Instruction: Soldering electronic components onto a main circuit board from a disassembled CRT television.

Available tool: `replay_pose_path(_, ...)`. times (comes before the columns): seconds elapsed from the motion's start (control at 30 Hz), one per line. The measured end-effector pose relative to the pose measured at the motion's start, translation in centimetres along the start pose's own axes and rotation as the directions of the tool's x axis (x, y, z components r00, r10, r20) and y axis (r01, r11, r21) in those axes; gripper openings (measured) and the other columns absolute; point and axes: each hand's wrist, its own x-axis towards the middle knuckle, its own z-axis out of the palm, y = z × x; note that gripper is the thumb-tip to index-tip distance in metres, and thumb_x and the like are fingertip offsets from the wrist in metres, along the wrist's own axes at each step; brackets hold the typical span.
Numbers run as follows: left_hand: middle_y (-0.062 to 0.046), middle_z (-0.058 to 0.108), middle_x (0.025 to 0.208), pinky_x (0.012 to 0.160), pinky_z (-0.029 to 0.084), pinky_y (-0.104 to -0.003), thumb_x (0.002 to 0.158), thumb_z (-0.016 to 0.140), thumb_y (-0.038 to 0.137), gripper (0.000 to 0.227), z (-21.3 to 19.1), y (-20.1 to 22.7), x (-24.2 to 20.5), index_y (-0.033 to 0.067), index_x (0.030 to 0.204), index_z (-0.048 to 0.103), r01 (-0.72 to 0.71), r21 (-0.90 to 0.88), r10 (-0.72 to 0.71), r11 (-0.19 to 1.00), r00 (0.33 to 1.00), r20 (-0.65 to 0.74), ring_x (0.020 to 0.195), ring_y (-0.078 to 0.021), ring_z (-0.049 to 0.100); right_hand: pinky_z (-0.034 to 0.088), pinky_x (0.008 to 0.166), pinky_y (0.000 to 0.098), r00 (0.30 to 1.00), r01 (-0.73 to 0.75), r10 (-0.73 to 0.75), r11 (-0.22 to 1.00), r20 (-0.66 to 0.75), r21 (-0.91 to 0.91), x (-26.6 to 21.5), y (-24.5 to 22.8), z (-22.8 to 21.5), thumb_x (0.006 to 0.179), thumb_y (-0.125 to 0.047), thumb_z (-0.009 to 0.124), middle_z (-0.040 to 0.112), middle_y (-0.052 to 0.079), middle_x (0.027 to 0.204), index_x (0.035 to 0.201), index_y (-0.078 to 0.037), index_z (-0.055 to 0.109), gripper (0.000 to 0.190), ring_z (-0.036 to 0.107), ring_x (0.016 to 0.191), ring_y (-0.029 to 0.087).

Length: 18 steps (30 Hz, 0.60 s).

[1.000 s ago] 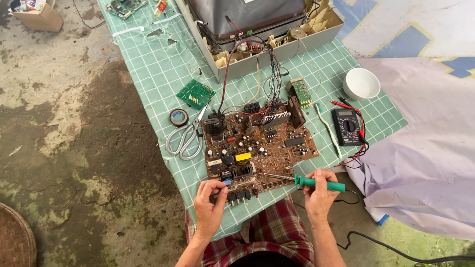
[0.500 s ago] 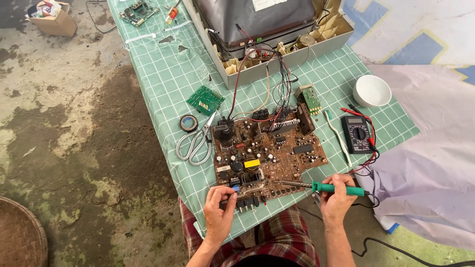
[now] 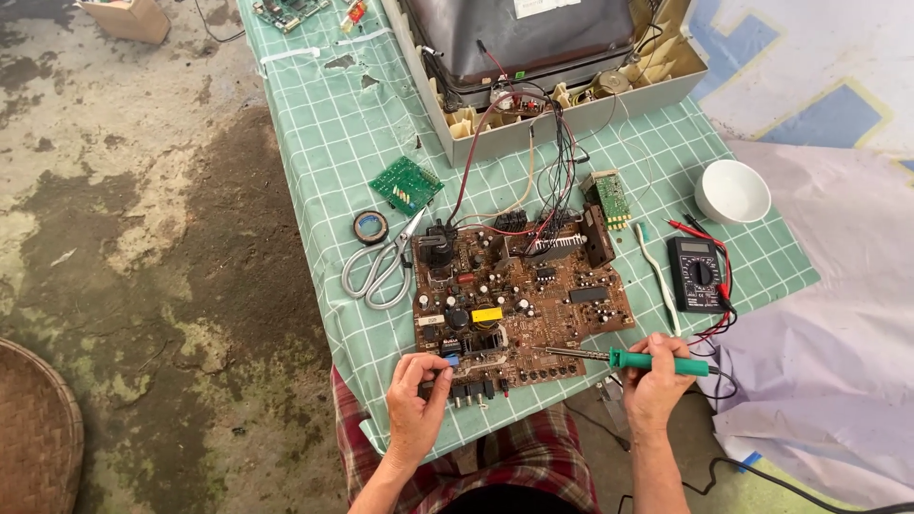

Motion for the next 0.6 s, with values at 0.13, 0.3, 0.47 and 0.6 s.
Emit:
replay_pose_path(0.13,-0.001,0.070,0.094,0.073,0.056,-0.025,0.091,0.071,0.009,0.005,0.2,-0.1,-0.1,0.0123,0.093,0.071,-0.011,0.000,0.011,1.000,1.000,-0.020,0.088,-0.0130,0.064,0.032,0.037,0.0220,0.999,0.047,-0.047,0.999,0.006,-0.015,0.2,-0.2,-0.3,0.097,-0.019,0.059,0.053,0.006,0.066,0.080,-0.016,0.049,0.021,0.046,0.050,0.012)
replay_pose_path(0.3,-0.002,0.069,0.095,0.073,0.056,-0.025,0.091,0.071,0.009,0.004,0.1,0.1,0.0,0.0119,0.093,0.071,-0.014,0.005,0.014,1.000,1.000,-0.014,0.088,-0.0136,0.064,0.036,0.034,0.0204,0.974,0.058,-0.085,0.990,0.209,0.128,-1.3,0.0,0.4,0.102,-0.013,0.056,0.062,0.005,0.069,0.078,-0.014,0.055,0.024,0.047,0.039,0.008)
replay_pose_path(0.47,-0.002,0.068,0.095,0.074,0.055,-0.026,0.092,0.070,0.009,0.003,0.0,0.0,-0.1,0.0115,0.094,0.071,-0.014,-0.019,0.014,1.000,1.000,-0.001,0.087,-0.0139,0.063,0.036,0.033,0.0233,0.983,0.008,-0.017,0.999,0.182,0.050,-1.9,0.4,0.9,0.101,-0.014,0.059,0.061,0.005,0.070,0.080,-0.014,0.053,0.022,0.047,0.039,0.011)
replay_pose_path(0.6,-0.002,0.068,0.093,0.073,0.054,-0.026,0.092,0.070,0.008,0.004,0.0,0.1,0.0,0.0111,0.094,0.070,-0.013,-0.021,0.013,1.000,1.000,-0.001,0.085,-0.0138,0.063,0.038,0.034,0.0200,0.988,0.051,-0.054,0.998,0.147,0.025,-0.8,0.1,-0.1,0.098,-0.016,0.064,0.061,0.001,0.070,0.079,-0.017,0.057,0.020,0.048,0.043,0.008)
